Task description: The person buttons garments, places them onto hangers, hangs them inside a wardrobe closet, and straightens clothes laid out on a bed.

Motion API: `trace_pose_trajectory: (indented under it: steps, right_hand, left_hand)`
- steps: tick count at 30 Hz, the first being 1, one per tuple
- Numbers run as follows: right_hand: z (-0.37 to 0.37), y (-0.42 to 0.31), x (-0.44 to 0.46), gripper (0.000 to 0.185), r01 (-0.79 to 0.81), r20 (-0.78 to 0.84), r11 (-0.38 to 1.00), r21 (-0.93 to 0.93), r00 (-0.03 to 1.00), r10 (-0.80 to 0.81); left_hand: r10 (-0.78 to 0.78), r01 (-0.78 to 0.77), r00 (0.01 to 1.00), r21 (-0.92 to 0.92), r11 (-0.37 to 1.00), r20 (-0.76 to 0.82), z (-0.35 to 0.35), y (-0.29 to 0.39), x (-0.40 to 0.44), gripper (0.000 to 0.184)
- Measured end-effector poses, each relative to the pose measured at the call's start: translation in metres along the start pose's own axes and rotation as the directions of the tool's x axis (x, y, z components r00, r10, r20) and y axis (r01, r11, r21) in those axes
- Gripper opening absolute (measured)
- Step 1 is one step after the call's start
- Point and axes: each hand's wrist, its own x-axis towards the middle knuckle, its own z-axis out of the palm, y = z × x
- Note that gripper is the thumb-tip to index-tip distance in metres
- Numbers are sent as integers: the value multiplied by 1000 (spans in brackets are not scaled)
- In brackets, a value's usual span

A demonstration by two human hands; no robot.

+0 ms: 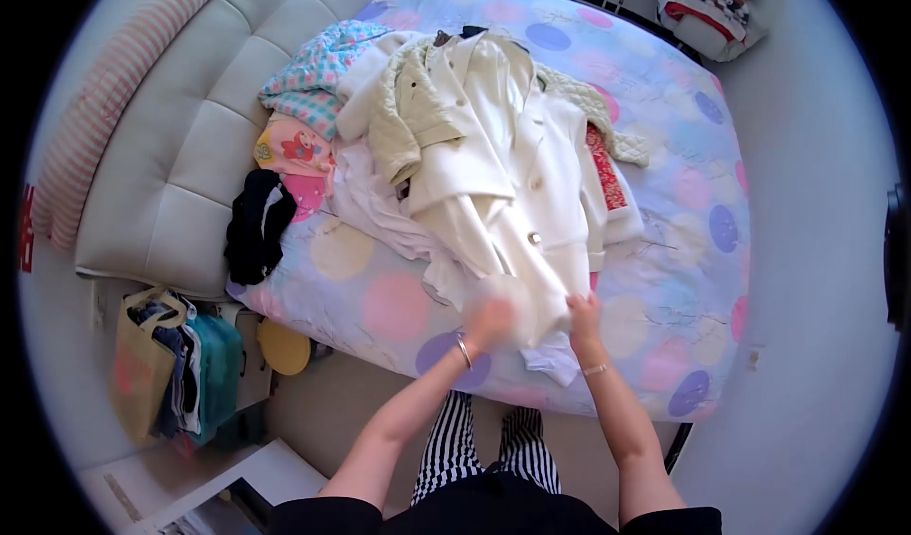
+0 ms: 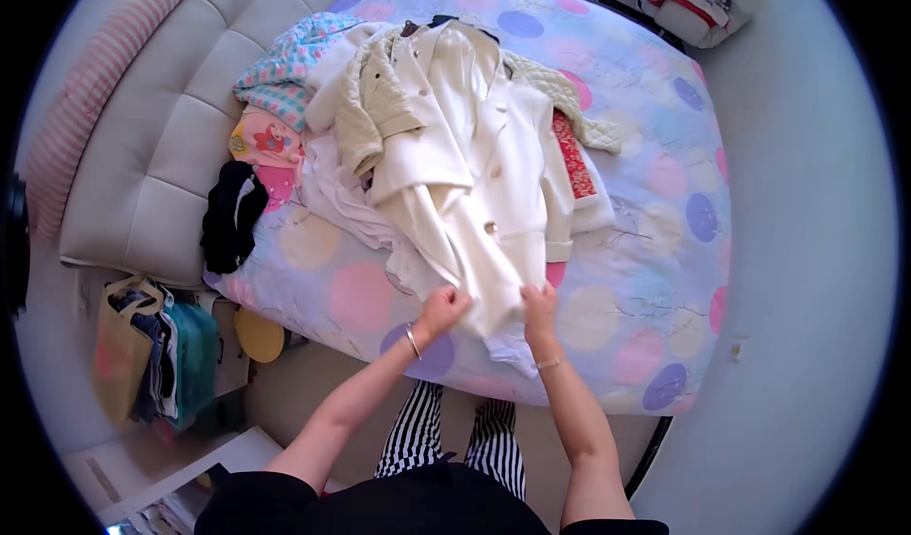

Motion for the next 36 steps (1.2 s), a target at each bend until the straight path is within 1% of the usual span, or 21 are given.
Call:
trace_pose_trajectory:
  steps: [3, 5, 7, 9, 11, 13, 14, 16, 18, 19, 21, 22, 24, 26, 28, 30, 32, 33, 34, 35, 36]
  right_hand:
    - [-109, 4, -49, 23, -57, -44, 998, -31, 998, 55]
    - [-181, 25, -81, 20, -28, -58, 1000, -3, 998, 28]
    - [-243, 39, -112, 19, -79, -104, 996, 38, 991, 83]
    - [-288, 49, -143, 19, -141, -157, 986, 91, 976, 154]
    - [-318, 53, -157, 18, -179, -190, 969, 171, 959, 211]
    - [-336, 55, -171, 18, -195, -153, 961, 198, 962, 226]
    - [-342, 57, -173, 19, -206, -116, 953, 224, 965, 236]
    - [-343, 62, -177, 18, -222, -113, 948, 230, 961, 252]
    - [-335, 65, -177, 17, -240, -108, 943, 233, 957, 270]
    - [-328, 66, -176, 22, -253, -65, 936, 245, 959, 276]
    - [-317, 70, -171, 32, -292, 3, 931, 220, 954, 299]
    - [-308, 69, -170, 32, -301, 6, 929, 217, 952, 307]
    - [-281, 67, -162, 33, -327, 100, 922, 209, 945, 312]
    - [-256, 63, -153, 34, -341, 146, 923, 181, 937, 318]
    - [-224, 56, -138, 35, -388, 210, 918, 85, 907, 364]
    - [-196, 51, -123, 34, -373, 228, 926, 61, 908, 350]
    - [-169, 47, -105, 32, -310, 226, 948, -65, 921, 317]
    - [-160, 46, -95, 29, -170, 254, 972, -163, 945, 208]
    - [-154, 44, -83, 28, -138, 266, 955, -261, 941, 208]
    - [-151, 41, -72, 26, -111, 270, 928, -356, 938, 215]
    - [-153, 41, -56, 22, -104, 263, 832, -545, 921, 288]
  left_hand:
    - [14, -2, 980, -60, 998, 200, 63, 70, -58, 33]
    - [-7, 3, 915, 12, 1000, 403, 109, 98, -103, 33]
    - [-31, 2, 865, 59, 998, 502, 162, 108, -143, 34]
    - [-133, 170, 799, -9, 985, 586, 214, 113, -185, 38]
    - [-103, 150, 795, -30, 988, 597, 270, 83, -220, 40]
    - [-10, 73, 766, -71, 995, 643, 275, 100, -238, 45]
    - [-16, 76, 766, -66, 995, 642, 277, 104, -239, 45]
    - [-324, 284, 584, 187, 940, 744, 270, 123, -233, 45]
    - [-341, 320, 598, 174, 931, 725, 253, 127, -224, 47]
    - [-284, 276, 649, 130, 952, 706, 246, 116, -223, 48]
    - [-234, 237, 695, 90, 967, 680, 230, 97, -223, 49]
    - [-295, 331, 727, 60, 942, 620, 218, 92, -221, 47]
    - [-361, 421, 748, 22, 907, 557, 199, 80, -218, 45]
    - [-304, 412, 780, -82, 908, 547, 186, 50, -215, 40]
    - [-279, 401, 796, -121, 908, 538, 172, 28, -208, 37]
    - [-282, 430, 822, -215, 877, 495, 159, 10, -195, 36]
    - [-295, 455, 821, -246, 856, 489, 140, -6, -172, 35]
    - [-507, 588, 767, -116, 800, 394, 120, 7, -152, 34]
    - [-691, 718, 668, 4, 696, 276, 106, 12, -137, 32]
    - [-701, 723, 689, -104, 683, 182, 97, -3, -127, 32]
    - [-711, 711, 697, -208, 671, 88, 88, -25, -116, 33]
